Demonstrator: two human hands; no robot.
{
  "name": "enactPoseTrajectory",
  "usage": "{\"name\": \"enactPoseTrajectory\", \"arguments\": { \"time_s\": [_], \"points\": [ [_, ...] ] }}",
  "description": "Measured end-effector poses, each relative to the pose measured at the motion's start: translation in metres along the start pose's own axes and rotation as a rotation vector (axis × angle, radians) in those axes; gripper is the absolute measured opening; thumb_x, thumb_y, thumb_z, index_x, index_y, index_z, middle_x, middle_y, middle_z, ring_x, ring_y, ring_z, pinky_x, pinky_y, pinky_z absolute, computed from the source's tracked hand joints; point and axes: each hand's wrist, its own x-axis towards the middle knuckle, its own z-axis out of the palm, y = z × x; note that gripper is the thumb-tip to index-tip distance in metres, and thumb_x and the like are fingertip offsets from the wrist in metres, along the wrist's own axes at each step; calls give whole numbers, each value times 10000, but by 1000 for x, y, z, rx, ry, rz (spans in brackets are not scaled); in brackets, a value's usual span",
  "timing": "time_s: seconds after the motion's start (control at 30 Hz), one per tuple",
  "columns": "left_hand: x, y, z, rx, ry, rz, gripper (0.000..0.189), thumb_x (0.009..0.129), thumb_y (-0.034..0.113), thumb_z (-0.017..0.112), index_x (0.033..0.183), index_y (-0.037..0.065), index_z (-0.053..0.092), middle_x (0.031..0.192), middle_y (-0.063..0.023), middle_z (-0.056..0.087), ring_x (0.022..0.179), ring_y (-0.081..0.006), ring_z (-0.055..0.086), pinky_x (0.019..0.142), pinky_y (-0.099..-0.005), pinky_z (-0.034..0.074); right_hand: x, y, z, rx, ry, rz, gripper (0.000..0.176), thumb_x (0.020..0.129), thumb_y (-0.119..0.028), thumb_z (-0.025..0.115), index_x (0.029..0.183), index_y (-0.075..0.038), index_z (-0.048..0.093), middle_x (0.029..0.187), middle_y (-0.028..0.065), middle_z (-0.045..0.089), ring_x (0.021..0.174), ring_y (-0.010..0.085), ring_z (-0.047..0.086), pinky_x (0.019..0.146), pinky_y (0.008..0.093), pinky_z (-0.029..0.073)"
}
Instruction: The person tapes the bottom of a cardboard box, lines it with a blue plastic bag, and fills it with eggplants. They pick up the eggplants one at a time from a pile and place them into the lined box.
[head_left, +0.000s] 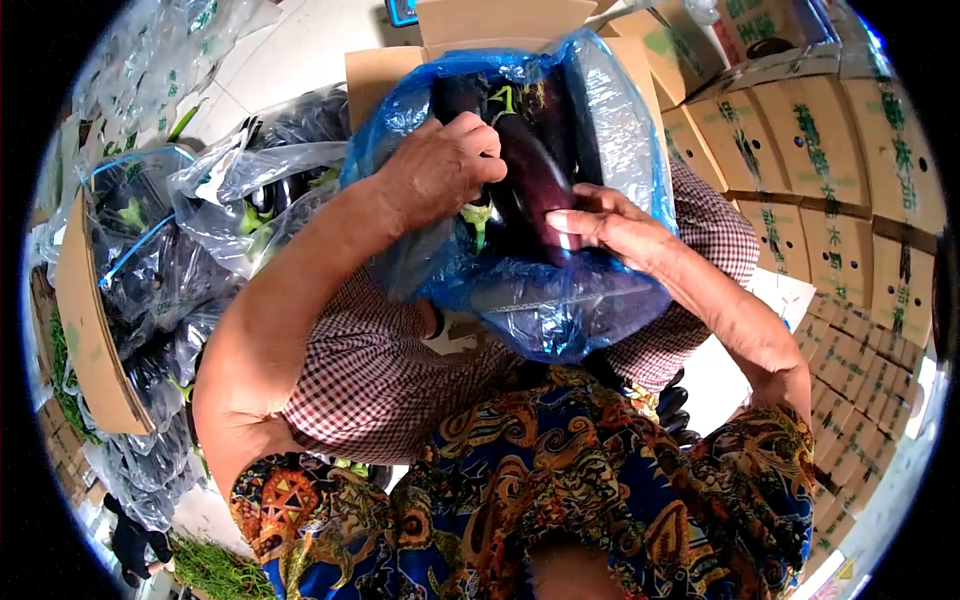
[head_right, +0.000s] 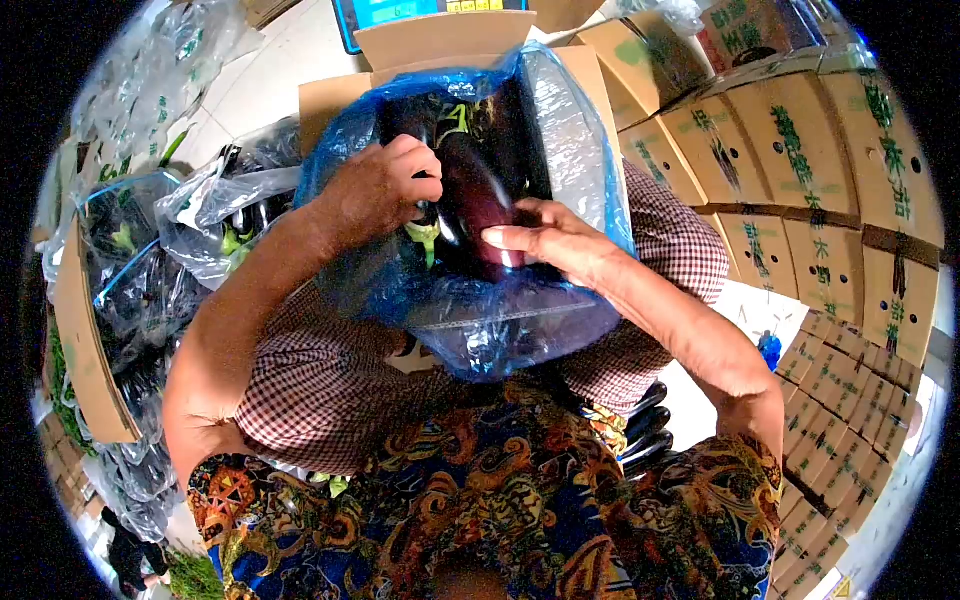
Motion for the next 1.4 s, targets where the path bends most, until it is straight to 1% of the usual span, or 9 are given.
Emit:
{"name": "enactPoseTrajectory", "arguments": {
  "time_s": [0.07, 0.17, 0.3, 0.7, 0.87, 1.0, 1.13, 1.3, 1.4],
  "points": [
    [-1, 1, 2, -19, 48, 17, 286, 619, 94, 737, 854, 141, 581, 1028, 12, 531, 1034, -215, 504, 805, -368, 476, -7, -9, -5, -130, -30, -59, 552, 784, -317, 759, 1165, 9, 528, 973, 102, 655, 900, 187, 628, 789, 288, 488],
    [3, 0, 4, -25, 78, 18, 297, 602, 83, 744, 844, 137, 582, 1010, 16, 538, 1024, -217, 511, 802, -365, 477, -6, -10, 9, -633, 150, -268, 778, 714, -427, 792, 1158, 120, 463, 919, 207, 648, 850, 275, 652, 764, 341, 514],
    [4, -3, 4, -46, 49, -4, 305, 600, 72, 750, 851, 131, 588, 1013, 14, 550, 1025, -224, 515, 819, -367, 470, 5, -21, 29, -1165, 236, -298, 862, 629, -590, 777, 1009, 79, 388, 783, 270, 614, 770, 429, 639, 668, 431, 525],
    [0, -7, 2, -129, 56, -5, 493, 653, 62, 735, 1120, 129, 594, 1122, -43, 562, 1107, -253, 495, 873, -407, 432, 4, -21, 29, -1014, 158, -233, 702, 708, -392, 793, 1020, 80, 376, 821, 300, 615, 821, 452, 628, 703, 459, 521],
    [2, 0, 5, -42, 41, 19, 501, 650, 137, 735, 1131, 147, 596, 1122, -49, 557, 1119, -255, 486, 827, -412, 426, 10, -15, 35, -1298, 130, -253, 673, 776, -352, 722, 1071, 137, 366, 778, 249, 610, 760, 413, 626, 649, 446, 527],
    [6, 4, 9, 39, 104, -5, 629, 623, 268, 752, 1215, 192, 554, 1261, -54, 500, 1166, -264, 460, 801, -403, 418, 5, -14, 41, -1345, 64, -179, 995, 806, -263, 667, 1356, 216, -10, 823, 299, 622, 762, 415, 634, 707, 430, 523],
    [6, 3, 28, 116, 120, -5, 714, 637, 375, 759, 1279, 198, 502, 1370, -61, 438, 1238, -263, 411, 816, -426, 374, 15, -19, 32, -1310, 28, -172, 1014, 758, -191, 671, 1360, 208, -41, 845, 303, 627, 774, 419, 635, 724, 434, 523],
    [11, 2, 17, 43, 73, -3, 679, 645, 352, 762, 1257, 193, 517, 1349, -48, 458, 1240, -268, 408, 836, -462, 353, 11, -30, 29, -1437, -7, -91, 1031, 791, -306, 695, 1373, 195, 8, 805, 241, 647, 746, 375, 654, 698, 417, 542],
    [2, 6, 5, -67, 137, -53, 579, 729, 342, 695, 1247, 159, 513, 1322, -92, 463, 1236, -295, 410, 887, -479, 372, -5, -55, 29, -1321, 28, -173, 891, 816, -441, 668, 1362, 124, 247, 797, 247, 650, 732, 379, 655, 682, 429, 539]
  ]
}}
